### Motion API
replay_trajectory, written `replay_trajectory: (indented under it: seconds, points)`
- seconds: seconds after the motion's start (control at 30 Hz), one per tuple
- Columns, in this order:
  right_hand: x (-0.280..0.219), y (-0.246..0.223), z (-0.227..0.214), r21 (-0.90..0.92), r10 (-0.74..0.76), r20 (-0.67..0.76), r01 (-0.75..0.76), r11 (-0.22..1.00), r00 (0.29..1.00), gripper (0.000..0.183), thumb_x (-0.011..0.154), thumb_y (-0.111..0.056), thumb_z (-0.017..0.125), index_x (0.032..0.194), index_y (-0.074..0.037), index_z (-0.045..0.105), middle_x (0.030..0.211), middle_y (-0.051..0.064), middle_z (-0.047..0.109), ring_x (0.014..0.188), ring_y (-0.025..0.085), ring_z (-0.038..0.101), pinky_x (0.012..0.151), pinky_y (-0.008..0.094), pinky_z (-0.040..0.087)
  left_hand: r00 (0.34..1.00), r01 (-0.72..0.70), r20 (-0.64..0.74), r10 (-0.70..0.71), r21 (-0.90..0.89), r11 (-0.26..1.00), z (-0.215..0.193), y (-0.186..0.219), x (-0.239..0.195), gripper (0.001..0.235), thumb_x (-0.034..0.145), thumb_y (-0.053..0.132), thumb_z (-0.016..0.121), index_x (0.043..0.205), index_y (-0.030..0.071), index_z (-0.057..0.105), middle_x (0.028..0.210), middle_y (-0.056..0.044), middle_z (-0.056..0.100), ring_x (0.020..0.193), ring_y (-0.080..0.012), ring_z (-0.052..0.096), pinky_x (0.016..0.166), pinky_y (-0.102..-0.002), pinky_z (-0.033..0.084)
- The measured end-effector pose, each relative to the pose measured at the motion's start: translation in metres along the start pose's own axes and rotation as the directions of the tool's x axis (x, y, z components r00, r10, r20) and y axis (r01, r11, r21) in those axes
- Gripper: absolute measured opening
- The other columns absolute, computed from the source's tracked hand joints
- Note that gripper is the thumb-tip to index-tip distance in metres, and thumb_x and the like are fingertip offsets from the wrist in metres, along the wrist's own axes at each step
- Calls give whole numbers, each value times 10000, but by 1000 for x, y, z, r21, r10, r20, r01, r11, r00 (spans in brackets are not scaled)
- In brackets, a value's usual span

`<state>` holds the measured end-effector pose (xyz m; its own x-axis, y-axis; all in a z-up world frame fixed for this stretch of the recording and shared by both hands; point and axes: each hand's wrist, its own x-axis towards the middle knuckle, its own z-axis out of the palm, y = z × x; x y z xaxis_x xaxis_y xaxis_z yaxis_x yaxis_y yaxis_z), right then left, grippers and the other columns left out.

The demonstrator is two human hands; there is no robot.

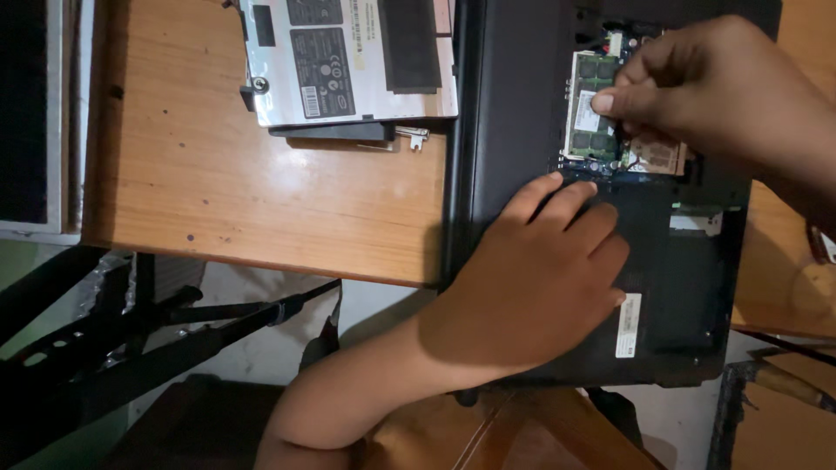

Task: The person removes a RAM stick from a laptop, then installs two RAM sticks into the memory slots. The person handles the RAM sticks and the laptop by hand.

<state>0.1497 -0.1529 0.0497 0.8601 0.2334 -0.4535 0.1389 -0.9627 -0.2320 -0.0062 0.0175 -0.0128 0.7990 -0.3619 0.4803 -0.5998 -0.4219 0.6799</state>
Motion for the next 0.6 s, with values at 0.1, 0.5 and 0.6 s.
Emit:
replay_trajectory:
  seconds: [0.1, 0.5, 0.6]
  points:
    - [6, -7, -4, -49, 86, 91, -82, 995, 992, 377, 991, -283, 679, 782, 31, 675, 577, 138, 611, 502, 198, 548, 503, 371, 450, 1000, 5, 10, -5, -20, 1000, -2, 0, 0, 356, 887, 300, 735, 1103, 23, 675, 1244, -169, 628, 1326, -368, 554, 1211, -535, 367]
    - [26, -19, -12, -256, 151, 168, -104, 961, 974, 382, 969, -296, 733, 781, 30, 674, 545, 146, 585, 457, 218, 526, 476, 379, 431, 998, 2, 56, -2, 1, 1000, -6, 0, 0, 372, 929, 302, 717, 1154, 10, 667, 1296, -182, 614, 1344, -368, 536, 1224, -537, 355]
    - [25, -21, -8, -301, 141, 152, -90, 949, 978, 386, 978, -311, 736, 801, 32, 713, 556, 139, 608, 465, 218, 557, 476, 371, 429, 999, 29, 37, -30, 32, 999, -4, 3, 2, 475, 922, 321, 741, 1250, -13, 657, 1388, -207, 592, 1424, -386, 493, 1247, -525, 351]
